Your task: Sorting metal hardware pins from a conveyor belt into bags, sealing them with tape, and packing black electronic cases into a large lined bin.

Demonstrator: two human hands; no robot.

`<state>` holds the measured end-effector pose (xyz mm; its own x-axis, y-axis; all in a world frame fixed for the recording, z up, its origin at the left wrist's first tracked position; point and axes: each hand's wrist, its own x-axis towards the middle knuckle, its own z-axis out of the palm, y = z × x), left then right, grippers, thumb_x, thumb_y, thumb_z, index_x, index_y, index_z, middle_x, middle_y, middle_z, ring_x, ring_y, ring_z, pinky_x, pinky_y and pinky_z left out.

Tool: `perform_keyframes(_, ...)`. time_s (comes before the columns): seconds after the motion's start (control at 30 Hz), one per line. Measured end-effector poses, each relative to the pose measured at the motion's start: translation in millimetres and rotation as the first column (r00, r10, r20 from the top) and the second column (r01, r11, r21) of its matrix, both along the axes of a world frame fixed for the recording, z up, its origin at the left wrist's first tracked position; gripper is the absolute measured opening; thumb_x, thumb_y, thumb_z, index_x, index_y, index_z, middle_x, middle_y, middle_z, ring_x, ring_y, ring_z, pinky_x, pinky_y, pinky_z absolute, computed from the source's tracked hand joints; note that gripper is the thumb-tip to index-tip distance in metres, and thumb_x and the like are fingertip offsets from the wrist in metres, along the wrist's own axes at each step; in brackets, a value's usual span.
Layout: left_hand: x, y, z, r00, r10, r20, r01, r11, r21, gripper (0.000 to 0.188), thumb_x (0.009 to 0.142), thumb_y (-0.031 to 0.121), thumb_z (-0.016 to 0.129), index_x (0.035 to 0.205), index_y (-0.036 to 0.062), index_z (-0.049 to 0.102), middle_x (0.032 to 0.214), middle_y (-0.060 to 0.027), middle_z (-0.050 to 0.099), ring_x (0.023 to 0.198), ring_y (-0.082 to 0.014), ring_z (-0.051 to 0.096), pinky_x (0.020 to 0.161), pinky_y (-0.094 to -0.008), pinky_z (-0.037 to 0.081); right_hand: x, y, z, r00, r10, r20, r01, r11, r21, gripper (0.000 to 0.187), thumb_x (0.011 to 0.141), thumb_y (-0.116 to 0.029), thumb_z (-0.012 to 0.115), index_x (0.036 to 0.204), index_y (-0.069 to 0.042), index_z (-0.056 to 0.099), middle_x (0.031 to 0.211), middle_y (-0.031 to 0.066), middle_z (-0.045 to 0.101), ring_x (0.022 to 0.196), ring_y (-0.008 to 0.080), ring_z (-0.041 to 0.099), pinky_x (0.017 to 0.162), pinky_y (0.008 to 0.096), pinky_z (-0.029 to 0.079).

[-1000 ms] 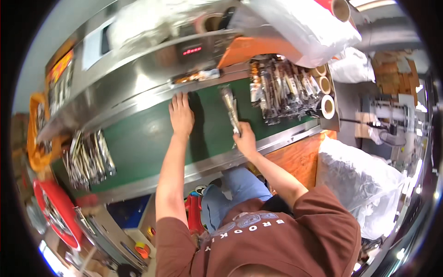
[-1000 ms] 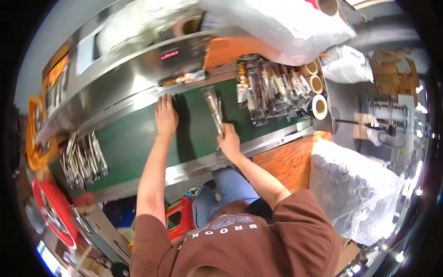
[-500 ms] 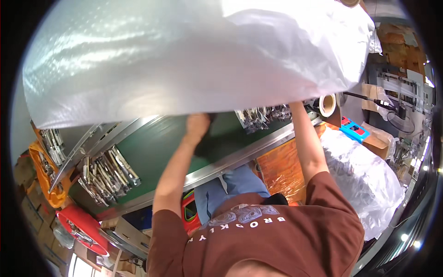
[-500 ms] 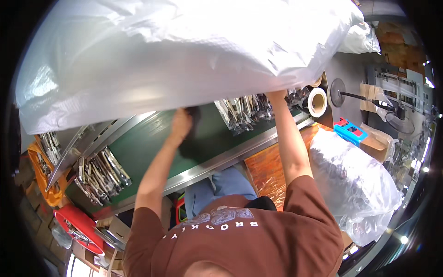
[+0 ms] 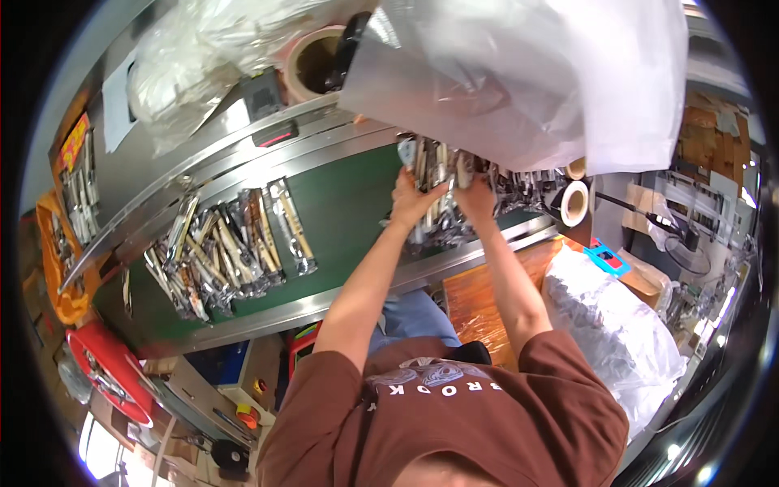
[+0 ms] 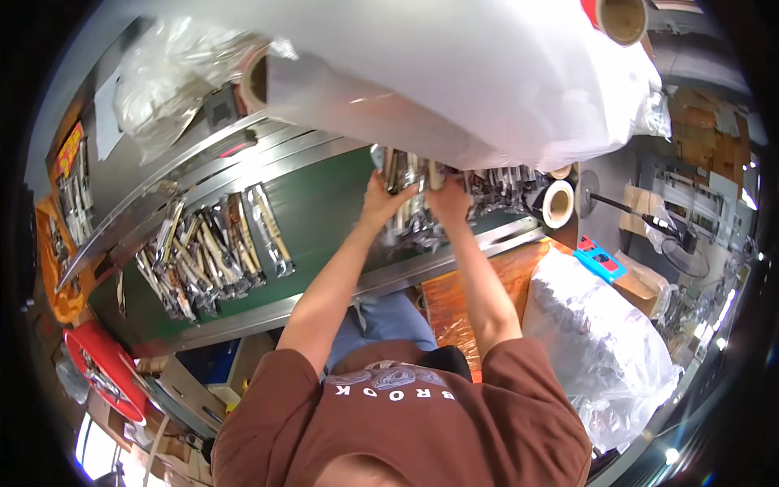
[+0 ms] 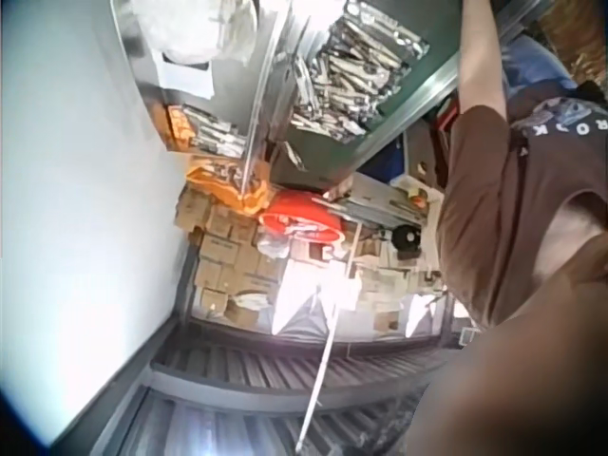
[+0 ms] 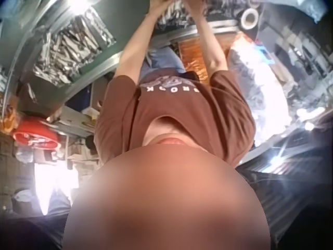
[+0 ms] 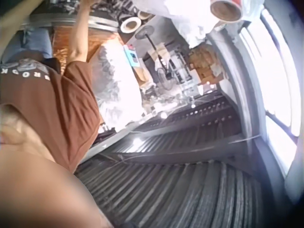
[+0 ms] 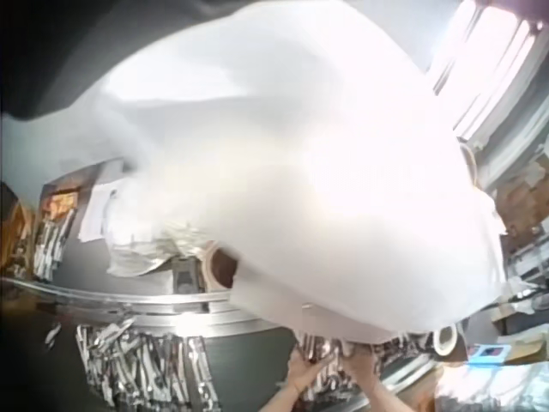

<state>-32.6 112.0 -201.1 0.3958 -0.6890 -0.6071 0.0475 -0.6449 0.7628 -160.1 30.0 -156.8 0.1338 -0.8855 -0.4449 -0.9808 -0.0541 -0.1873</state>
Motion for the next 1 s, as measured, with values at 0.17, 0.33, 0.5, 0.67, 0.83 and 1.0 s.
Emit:
perform_keyframes(0.17,106.2,104.7,33.7,0.985,0.151,-0.088,-0.164,0.974,-0.159,0.091,0.068,0.031,0.077,0.131,-0.0076,0.024,0.128,-0.0187,0.039,0.115,-0.0241,0.042,0.099,-0.0341,0.032,94.6,99.2,6.3,0.899,0.336,0.282,-0.293,0.938,-0.183,0.061,0.068,-0.042,0.065,0.111,0.000,0.051,0.100,0.0238,0.059,0.096,0.0370,0.056,0.082,0.0430,0.044)
perform_keyframes(0.33,184.6,200.4,27.8,0.942,0.335,0.002,-0.329,0.924,0.196,0.098,0.067,0.043,0.075,0.134,-0.0067,0.022,0.130,-0.0216,0.039,0.121,-0.0278,0.038,0.101,-0.0330,0.028,152.1,90.1,63.0,0.906,0.000,0.424,-0.173,0.913,0.370,0.052,0.074,-0.051,0.061,0.096,-0.005,0.062,0.080,0.0144,0.065,0.078,0.0276,0.063,0.072,0.0367,0.048)
perform_keyframes(0.5,161.5,171.0,31.8,0.959,0.275,-0.070,-0.278,0.960,-0.022,0.107,0.062,0.048,0.076,0.134,-0.0089,0.021,0.132,-0.0252,0.035,0.123,-0.0326,0.036,0.103,-0.0359,0.029,87.9,30.1,-14.7,0.983,-0.168,-0.078,0.171,0.985,0.029,0.079,0.077,-0.065,0.046,0.117,0.003,0.044,0.125,0.0248,0.042,0.113,0.0400,0.043,0.088,0.0501,0.040)
perform_keyframes(0.67,113.1,134.8,29.3,0.949,0.304,-0.079,-0.310,0.946,-0.089,0.095,0.062,0.039,0.079,0.128,-0.0094,0.030,0.122,-0.0226,0.047,0.113,-0.0285,0.047,0.097,-0.0349,0.035,102.4,78.2,-52.7,0.948,-0.086,0.306,0.037,0.986,0.162,0.085,0.080,-0.064,0.042,0.134,0.000,0.030,0.137,0.0261,0.027,0.128,0.0412,0.019,0.105,0.0470,0.017)
perform_keyframes(0.83,54.2,170.6,55.7,0.881,0.278,-0.383,-0.328,0.942,-0.074,0.087,0.070,0.026,0.075,0.134,-0.0011,0.024,0.129,-0.0138,0.042,0.121,-0.0223,0.038,0.102,-0.0319,0.028,21.2,142.1,-22.5,0.649,-0.517,0.559,0.085,0.779,0.622,0.073,0.081,-0.047,0.059,0.135,-0.005,0.032,0.134,0.0129,0.039,0.121,0.0231,0.039,0.100,0.0326,0.029)
perform_keyframes(1.0,81.1,144.9,43.2,0.761,0.343,-0.550,-0.424,0.905,-0.023,0.095,0.068,0.037,0.075,0.136,-0.0015,0.021,0.128,-0.0148,0.044,0.122,-0.0253,0.038,0.103,-0.0331,0.027,26.4,101.6,-42.2,0.518,-0.693,0.501,-0.054,0.558,0.828,0.070,0.087,-0.059,0.038,0.126,-0.002,0.044,0.124,0.0089,0.049,0.114,0.0188,0.045,0.095,0.0311,0.036)
